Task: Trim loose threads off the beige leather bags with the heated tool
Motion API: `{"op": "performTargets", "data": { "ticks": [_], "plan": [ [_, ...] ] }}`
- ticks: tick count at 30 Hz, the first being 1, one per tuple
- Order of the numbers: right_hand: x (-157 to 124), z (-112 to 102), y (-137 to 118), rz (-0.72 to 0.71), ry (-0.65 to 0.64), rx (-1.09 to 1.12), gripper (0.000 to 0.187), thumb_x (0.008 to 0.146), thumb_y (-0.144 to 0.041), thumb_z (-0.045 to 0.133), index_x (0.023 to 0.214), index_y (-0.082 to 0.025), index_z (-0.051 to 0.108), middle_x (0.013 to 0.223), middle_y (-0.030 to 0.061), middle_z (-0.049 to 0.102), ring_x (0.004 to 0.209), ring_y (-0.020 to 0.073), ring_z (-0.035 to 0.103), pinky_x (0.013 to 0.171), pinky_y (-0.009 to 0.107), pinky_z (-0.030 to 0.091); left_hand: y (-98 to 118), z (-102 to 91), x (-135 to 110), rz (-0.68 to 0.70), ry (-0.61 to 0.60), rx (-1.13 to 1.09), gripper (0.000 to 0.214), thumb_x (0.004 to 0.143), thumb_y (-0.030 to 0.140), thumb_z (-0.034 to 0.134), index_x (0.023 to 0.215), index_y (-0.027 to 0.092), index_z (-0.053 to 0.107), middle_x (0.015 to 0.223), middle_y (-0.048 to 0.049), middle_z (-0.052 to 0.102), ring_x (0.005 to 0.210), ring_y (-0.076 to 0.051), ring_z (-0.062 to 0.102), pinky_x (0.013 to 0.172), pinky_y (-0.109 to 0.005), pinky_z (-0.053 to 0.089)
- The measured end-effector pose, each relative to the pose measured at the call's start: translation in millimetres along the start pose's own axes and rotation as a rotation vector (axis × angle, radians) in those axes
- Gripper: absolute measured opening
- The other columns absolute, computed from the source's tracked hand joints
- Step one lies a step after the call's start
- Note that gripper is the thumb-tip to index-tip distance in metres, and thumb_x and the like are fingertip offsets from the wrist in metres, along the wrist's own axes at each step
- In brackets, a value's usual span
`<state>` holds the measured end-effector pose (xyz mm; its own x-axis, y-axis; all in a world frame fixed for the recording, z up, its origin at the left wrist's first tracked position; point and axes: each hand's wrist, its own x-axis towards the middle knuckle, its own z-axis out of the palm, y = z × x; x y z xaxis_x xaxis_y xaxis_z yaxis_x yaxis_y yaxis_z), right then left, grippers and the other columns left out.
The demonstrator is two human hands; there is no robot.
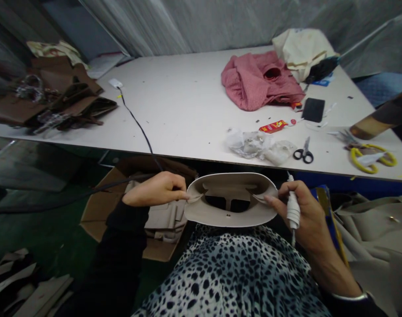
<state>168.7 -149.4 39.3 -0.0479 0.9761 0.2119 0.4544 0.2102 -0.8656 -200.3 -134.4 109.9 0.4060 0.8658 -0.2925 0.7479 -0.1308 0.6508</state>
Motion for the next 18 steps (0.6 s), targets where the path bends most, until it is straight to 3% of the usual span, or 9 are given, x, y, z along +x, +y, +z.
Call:
{"op": "performTargets", "data": {
  "ticks": [4,6,8,10,13,15,18],
  "plan": [
    [8,3,-8,-0.030,-0.016,0.066,0.031,0.086,-0.039,0.083,0.091,-0.024,0.057,0.077,-0.0046,0.055,0.061,0.0121,0.050,0.054,0.023,0.042,27,-14.4,32,0.214,0.217,-0.146,0.014,0.083,0.033,0.078,0.080,0.019,0.074,0.084,-0.0042,0.069,0.077,-0.017,0.063,0.074,-0.028,0.050],
    [12,5,-14,-0.027,-0.057,0.104,0.030,0.087,-0.037,0.082,0.093,-0.024,0.055,0.077,-0.0055,0.055,0.061,0.0115,0.049,0.056,0.023,0.042,42,-16.9,60,0.386,0.232,-0.255,0.024,0.080,0.034,0.084,0.098,0.021,0.078,0.103,-0.0081,0.072,0.092,-0.020,0.066,0.087,-0.033,0.054],
    [14,7,-19,-0.009,-0.104,0.126,0.029,0.089,-0.035,0.081,0.095,-0.024,0.055,0.078,-0.0061,0.055,0.062,0.0111,0.049,0.058,0.023,0.041,55,-16.7,91,0.525,0.088,-0.279,0.044,0.076,0.035,0.089,0.117,0.023,0.077,0.124,-0.0111,0.072,0.111,-0.024,0.066,0.100,-0.037,0.052],
    [17,8,-21,0.012,-0.147,0.147,0.027,0.090,-0.032,0.080,0.097,-0.024,0.054,0.079,-0.0065,0.056,0.062,0.0106,0.050,0.059,0.022,0.041,67,-13.5,119,0.599,-0.136,-0.239,0.058,0.075,0.034,0.091,0.130,0.025,0.074,0.139,-0.0110,0.069,0.128,-0.028,0.062,0.111,-0.039,0.046],
    [21,8,-20,0.032,-0.171,0.176,0.026,0.090,-0.029,0.078,0.098,-0.024,0.054,0.079,-0.0071,0.058,0.061,0.0098,0.050,0.058,0.022,0.040,79,-2.7,148,0.634,-0.431,-0.177,0.060,0.079,0.034,0.088,0.135,0.027,0.071,0.140,-0.0077,0.071,0.131,-0.029,0.063,0.115,-0.037,0.044],
    [23,8,-16,0.051,-0.153,0.190,0.024,0.091,-0.030,0.077,0.097,-0.024,0.055,0.078,-0.0071,0.059,0.061,0.0100,0.050,0.059,0.022,0.041,84,6.6,155,0.623,-0.507,-0.152,0.062,0.080,0.037,0.087,0.138,0.026,0.070,0.139,-0.0070,0.072,0.128,-0.029,0.065,0.112,-0.035,0.045],
    [27,11,-7,0.090,-0.098,0.232,0.021,0.093,-0.031,0.075,0.097,-0.024,0.055,0.081,-0.0054,0.063,0.066,0.0113,0.056,0.062,0.022,0.044,87,20.8,156,0.566,-0.476,-0.106,0.066,0.082,0.038,0.084,0.144,0.024,0.064,0.144,-0.0079,0.068,0.131,-0.029,0.063,0.111,-0.034,0.045]
  ]
}}
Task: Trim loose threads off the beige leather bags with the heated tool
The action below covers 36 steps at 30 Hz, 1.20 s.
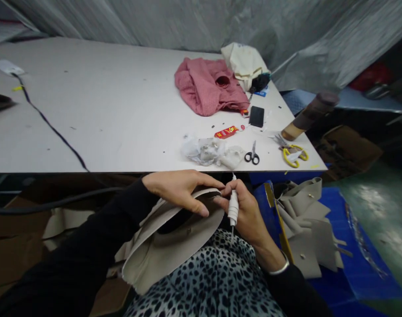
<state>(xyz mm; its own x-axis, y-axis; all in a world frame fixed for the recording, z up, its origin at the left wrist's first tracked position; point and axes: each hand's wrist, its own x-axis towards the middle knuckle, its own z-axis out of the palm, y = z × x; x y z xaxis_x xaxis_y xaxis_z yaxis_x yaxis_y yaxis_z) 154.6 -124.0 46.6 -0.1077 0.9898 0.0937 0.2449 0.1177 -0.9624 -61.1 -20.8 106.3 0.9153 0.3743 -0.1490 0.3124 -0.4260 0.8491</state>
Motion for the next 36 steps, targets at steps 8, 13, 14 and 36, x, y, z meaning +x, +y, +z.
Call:
{"op": "performTargets", "data": {
  "ticks": [8,13,14,36],
  "plan": [
    [16,4,18,0.074,0.018,0.132,0.020,0.095,-0.032,0.072,0.100,-0.024,0.055,0.087,-0.0021,0.072,0.070,0.0132,0.063,0.064,0.023,0.049,-10,26.5,24,-0.290,0.316,-0.074,0.026,0.083,0.022,0.073,0.108,0.020,0.078,0.106,-0.0037,0.079,0.100,-0.023,0.071,0.091,-0.032,0.050],
    [28,-16,32,0.053,0.110,0.258,0.021,0.109,-0.045,0.052,0.107,-0.024,0.055,0.093,0.0026,0.079,0.087,0.0174,0.075,0.080,0.029,0.058,-44,-6.4,15,-0.337,0.347,-0.405,0.013,0.075,0.030,0.081,0.079,0.018,0.077,0.078,-0.0025,0.074,0.076,-0.018,0.065,0.073,-0.027,0.049],
    [32,-23,37,0.060,0.149,0.252,0.026,0.110,-0.049,0.049,0.112,-0.024,0.057,0.091,0.0031,0.080,0.084,0.0177,0.075,0.078,0.029,0.059,-53,-15.1,11,-0.350,0.373,-0.467,0.016,0.073,0.031,0.083,0.075,0.018,0.076,0.073,-0.0021,0.071,0.071,-0.017,0.062,0.068,-0.026,0.047],
    [93,-61,86,-0.038,0.347,-0.150,0.025,0.105,-0.044,0.060,0.097,-0.021,0.068,0.079,0.0008,0.072,0.069,0.0168,0.069,0.068,0.030,0.055,-52,40.3,77,-0.546,0.590,-0.537,0.015,0.076,0.030,0.079,0.080,0.016,0.077,0.076,-0.0009,0.075,0.073,-0.017,0.064,0.072,-0.028,0.046]
  ]
}}
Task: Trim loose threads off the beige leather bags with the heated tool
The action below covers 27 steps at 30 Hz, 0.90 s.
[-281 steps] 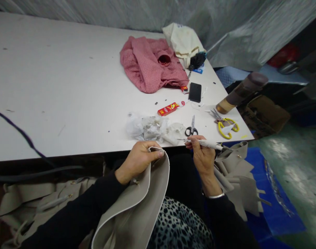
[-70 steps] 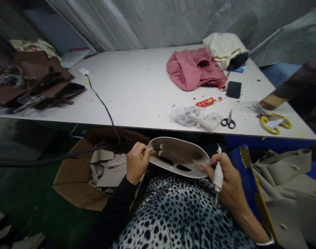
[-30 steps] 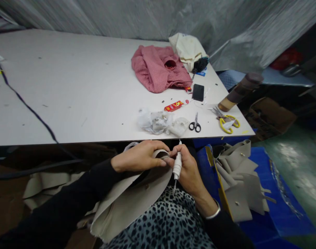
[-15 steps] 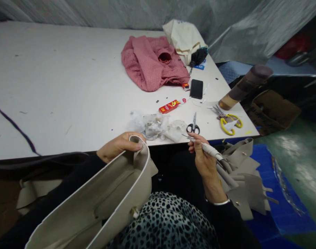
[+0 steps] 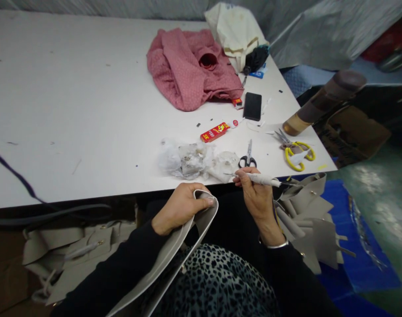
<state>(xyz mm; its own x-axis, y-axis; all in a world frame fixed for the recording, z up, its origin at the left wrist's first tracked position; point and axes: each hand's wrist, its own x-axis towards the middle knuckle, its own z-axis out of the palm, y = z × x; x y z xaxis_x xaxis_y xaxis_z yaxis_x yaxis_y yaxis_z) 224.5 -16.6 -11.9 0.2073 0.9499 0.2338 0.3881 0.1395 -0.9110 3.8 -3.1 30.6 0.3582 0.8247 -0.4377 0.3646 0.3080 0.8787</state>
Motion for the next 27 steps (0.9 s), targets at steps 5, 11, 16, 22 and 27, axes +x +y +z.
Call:
{"op": "performTargets", "data": {
  "ticks": [5,11,16,22,27],
  "plan": [
    [2,-1,-3,-0.006,-0.048,-0.094,0.029,0.105,-0.049,0.059,0.099,-0.022,0.068,0.082,0.0022,0.071,0.076,0.0189,0.069,0.073,0.032,0.054,3,7.5,-1,-0.015,0.022,0.067,0.014,0.078,0.031,0.077,0.081,0.017,0.079,0.077,-0.0021,0.077,0.073,-0.020,0.067,0.073,-0.031,0.049],
    [8,-5,-6,-0.044,-0.091,-0.122,0.030,0.103,-0.051,0.061,0.096,-0.023,0.069,0.084,0.0025,0.071,0.078,0.0195,0.068,0.076,0.032,0.052,2,6.9,3,0.020,-0.006,0.105,0.010,0.078,0.027,0.078,0.083,0.018,0.080,0.080,-0.0019,0.079,0.077,-0.021,0.069,0.076,-0.031,0.049],
    [-6,-6,-3,0.023,0.048,0.034,0.026,0.102,-0.048,0.064,0.095,-0.023,0.069,0.083,0.0017,0.072,0.078,0.0192,0.070,0.076,0.033,0.056,3,6.0,2,0.010,-0.036,0.110,0.012,0.078,0.029,0.078,0.082,0.018,0.079,0.077,-0.0014,0.078,0.075,-0.020,0.068,0.075,-0.031,0.048],
    [-40,-6,-22,0.166,0.046,0.269,0.031,0.105,-0.046,0.061,0.089,-0.022,0.071,0.072,0.0009,0.071,0.066,0.0173,0.070,0.065,0.030,0.059,3,7.4,2,-0.001,-0.056,0.108,0.015,0.077,0.031,0.079,0.083,0.017,0.079,0.076,-0.0013,0.076,0.074,-0.019,0.065,0.074,-0.030,0.046],
    [-51,-5,-25,0.213,-0.014,0.298,0.030,0.103,-0.046,0.064,0.087,-0.022,0.072,0.070,0.0010,0.072,0.065,0.0174,0.070,0.063,0.029,0.060,2,9.8,3,-0.032,-0.063,0.115,0.018,0.076,0.032,0.080,0.086,0.016,0.079,0.074,-0.0010,0.074,0.070,-0.018,0.062,0.069,-0.029,0.043]
  ]
}}
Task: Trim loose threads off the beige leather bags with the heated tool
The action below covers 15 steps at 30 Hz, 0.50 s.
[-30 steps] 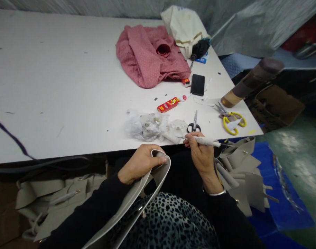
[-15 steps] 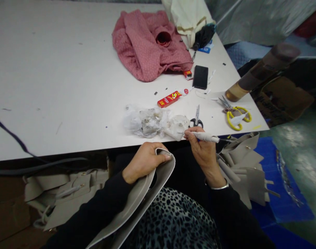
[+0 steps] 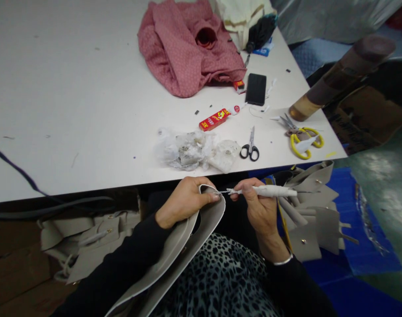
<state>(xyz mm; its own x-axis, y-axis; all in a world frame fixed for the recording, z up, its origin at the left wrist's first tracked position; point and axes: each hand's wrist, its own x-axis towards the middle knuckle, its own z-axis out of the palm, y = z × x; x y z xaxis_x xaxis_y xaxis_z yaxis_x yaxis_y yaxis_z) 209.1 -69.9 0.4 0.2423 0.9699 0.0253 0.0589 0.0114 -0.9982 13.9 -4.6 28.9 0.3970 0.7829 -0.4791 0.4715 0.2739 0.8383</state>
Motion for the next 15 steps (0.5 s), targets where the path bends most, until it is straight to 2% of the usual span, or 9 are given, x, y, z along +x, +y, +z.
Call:
{"op": "performTargets", "data": {
  "ticks": [15],
  "plan": [
    [7.0,-4.1,-1.6,-0.032,-0.114,-0.102,0.030,0.105,-0.043,0.061,0.085,-0.022,0.070,0.070,-0.0004,0.071,0.066,0.0151,0.069,0.064,0.025,0.058,2.1,2.3,-2.0,0.013,-0.013,-0.037,0.016,0.074,0.031,0.079,0.081,0.016,0.078,0.073,-0.0015,0.074,0.070,-0.018,0.062,0.070,-0.029,0.044]
  ]
}}
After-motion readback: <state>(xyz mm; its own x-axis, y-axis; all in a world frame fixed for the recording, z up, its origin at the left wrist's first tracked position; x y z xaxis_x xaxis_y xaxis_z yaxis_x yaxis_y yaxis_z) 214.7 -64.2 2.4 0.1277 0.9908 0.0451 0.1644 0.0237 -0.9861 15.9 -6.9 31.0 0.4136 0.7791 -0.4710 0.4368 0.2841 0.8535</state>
